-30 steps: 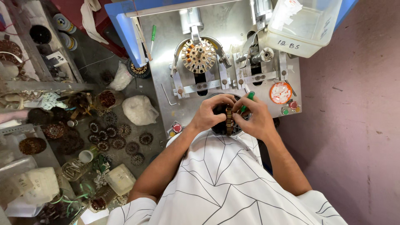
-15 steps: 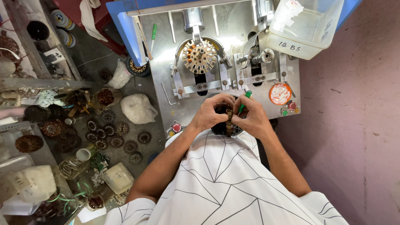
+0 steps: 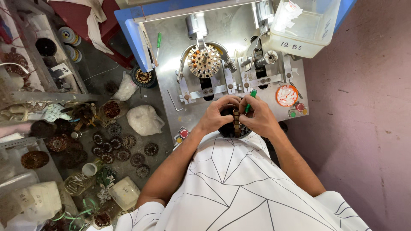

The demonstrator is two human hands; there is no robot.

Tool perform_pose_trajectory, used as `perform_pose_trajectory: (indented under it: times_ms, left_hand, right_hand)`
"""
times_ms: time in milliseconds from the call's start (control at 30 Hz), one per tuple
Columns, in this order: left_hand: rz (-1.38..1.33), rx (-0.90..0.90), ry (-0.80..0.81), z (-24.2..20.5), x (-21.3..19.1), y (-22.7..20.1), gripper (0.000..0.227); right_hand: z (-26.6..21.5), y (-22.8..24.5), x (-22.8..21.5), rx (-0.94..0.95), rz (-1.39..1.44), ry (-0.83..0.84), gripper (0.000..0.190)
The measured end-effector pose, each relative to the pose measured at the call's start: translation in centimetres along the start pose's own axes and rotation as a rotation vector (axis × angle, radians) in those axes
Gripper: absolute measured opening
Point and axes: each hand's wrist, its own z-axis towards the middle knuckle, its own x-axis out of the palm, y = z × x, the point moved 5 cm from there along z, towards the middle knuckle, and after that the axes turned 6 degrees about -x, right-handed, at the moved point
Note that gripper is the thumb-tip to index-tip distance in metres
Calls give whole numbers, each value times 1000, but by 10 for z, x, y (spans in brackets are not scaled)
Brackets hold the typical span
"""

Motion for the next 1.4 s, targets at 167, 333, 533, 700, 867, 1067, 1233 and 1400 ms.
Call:
perform_pose_trajectory:
  times_ms: [167, 333, 533, 700, 867, 1067, 1233, 1400]
  left_hand:
    - [45, 134, 130, -12, 0, -14, 47]
    - [210, 172, 149, -13, -1, -19, 42]
    - [296, 182, 175, -9, -3, -21, 35]
    - [342, 180, 143, -9, 0, -19, 29]
    - [345, 183, 134, -9, -1, -19, 28]
    - [395, 219, 128, -11, 1, -20, 28]
    - [363, 193, 142, -10, 3, -21, 28]
    - [368, 200, 131, -10, 2, -25, 28]
  right_hand:
    - [-22, 9, -15, -19, 19, -134, 17]
    - [-45, 0, -24, -26, 276, -417, 17]
    - [-57, -7, -12, -116, 490, -523, 39]
    - [-58, -7, -7, -153, 448, -514, 52]
    - [-50, 0, -11, -145, 443, -420, 52]
    - [-29, 21, -25, -179, 161, -222, 58]
    - [-26, 30, -28, -225, 39, -181, 62]
    - [-46, 42, -15, -475, -213, -317, 58]
